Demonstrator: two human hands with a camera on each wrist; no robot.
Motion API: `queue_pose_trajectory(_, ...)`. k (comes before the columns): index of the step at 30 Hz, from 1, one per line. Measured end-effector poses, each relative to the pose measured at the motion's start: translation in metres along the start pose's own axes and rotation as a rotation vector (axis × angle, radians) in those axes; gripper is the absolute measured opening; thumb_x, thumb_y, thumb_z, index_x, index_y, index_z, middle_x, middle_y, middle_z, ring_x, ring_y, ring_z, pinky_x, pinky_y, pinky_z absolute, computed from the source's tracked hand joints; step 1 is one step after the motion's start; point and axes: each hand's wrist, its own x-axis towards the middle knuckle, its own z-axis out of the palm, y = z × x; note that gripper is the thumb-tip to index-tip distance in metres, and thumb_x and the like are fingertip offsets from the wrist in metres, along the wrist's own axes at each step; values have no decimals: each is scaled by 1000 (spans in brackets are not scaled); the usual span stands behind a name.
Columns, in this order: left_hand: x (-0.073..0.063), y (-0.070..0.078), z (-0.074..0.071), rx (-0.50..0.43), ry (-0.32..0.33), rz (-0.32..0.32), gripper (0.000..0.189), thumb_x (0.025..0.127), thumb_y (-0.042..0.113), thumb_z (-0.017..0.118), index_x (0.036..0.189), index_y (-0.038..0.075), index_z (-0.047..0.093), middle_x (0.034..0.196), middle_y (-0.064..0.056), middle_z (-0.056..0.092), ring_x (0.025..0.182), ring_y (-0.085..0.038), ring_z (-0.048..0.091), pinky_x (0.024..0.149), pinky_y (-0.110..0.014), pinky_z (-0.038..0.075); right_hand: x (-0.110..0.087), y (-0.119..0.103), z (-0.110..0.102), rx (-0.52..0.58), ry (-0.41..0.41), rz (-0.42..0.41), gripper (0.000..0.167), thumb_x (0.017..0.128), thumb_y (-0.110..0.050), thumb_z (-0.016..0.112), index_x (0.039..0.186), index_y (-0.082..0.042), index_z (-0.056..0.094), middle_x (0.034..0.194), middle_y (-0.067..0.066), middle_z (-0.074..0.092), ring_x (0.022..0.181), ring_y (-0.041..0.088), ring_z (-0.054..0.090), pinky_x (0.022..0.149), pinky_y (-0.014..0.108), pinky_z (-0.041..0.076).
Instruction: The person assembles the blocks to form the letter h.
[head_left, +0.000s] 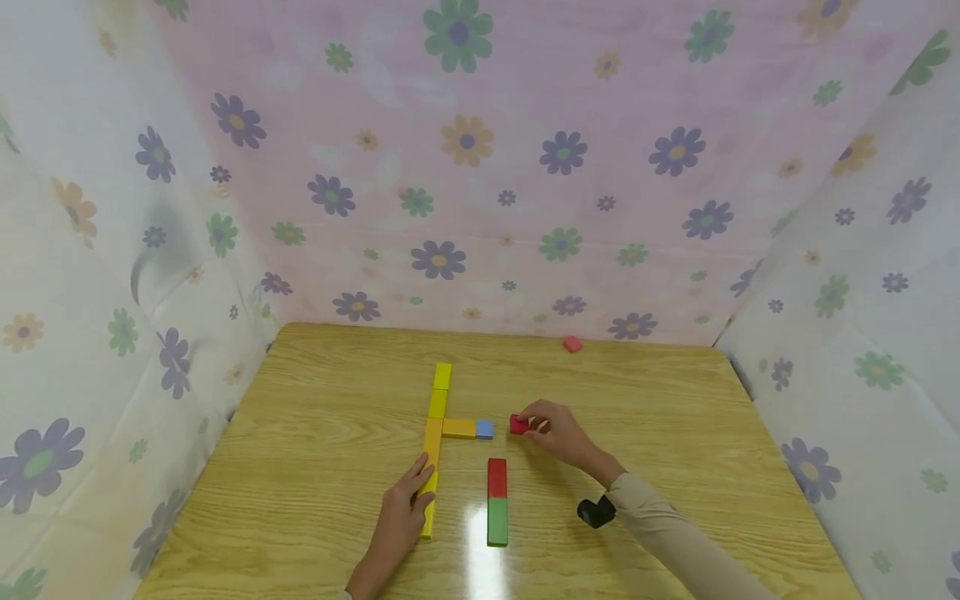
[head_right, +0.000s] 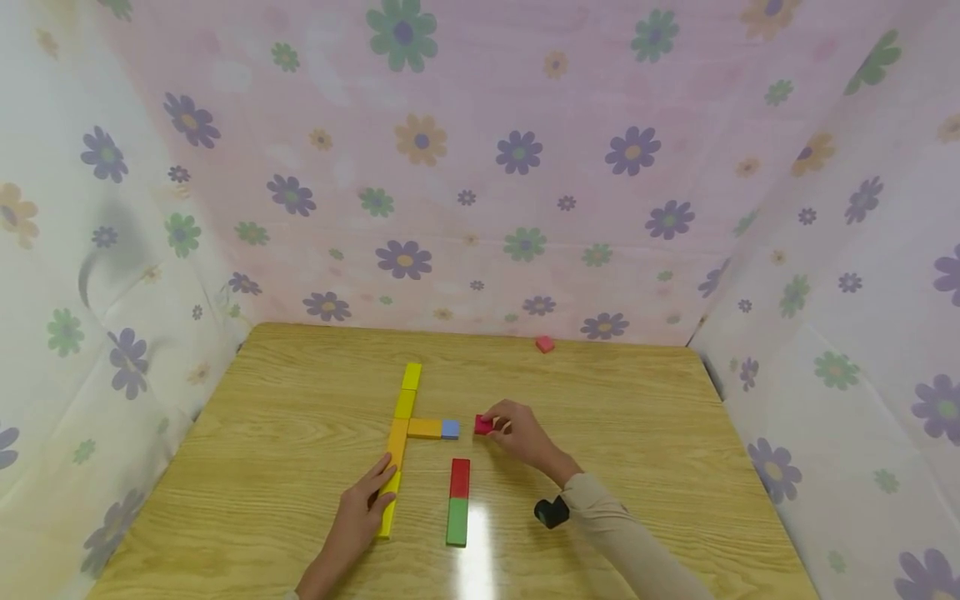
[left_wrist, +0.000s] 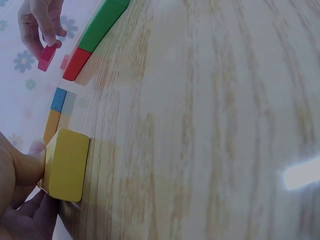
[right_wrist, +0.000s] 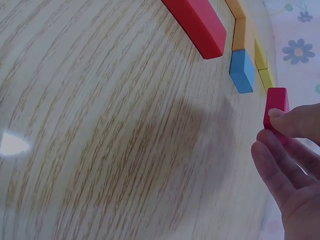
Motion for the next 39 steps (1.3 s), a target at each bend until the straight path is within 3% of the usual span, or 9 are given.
queue_pose_trajectory(39,0,-5,1,7,5,0,44,85,-9,62,127,-13,51,143,-23,39,126,-39,41,94,-38,46,13,10,33,63,-28,98,18,81,7,70,99,2,68,98,14,64,82,24,62,69,25,55)
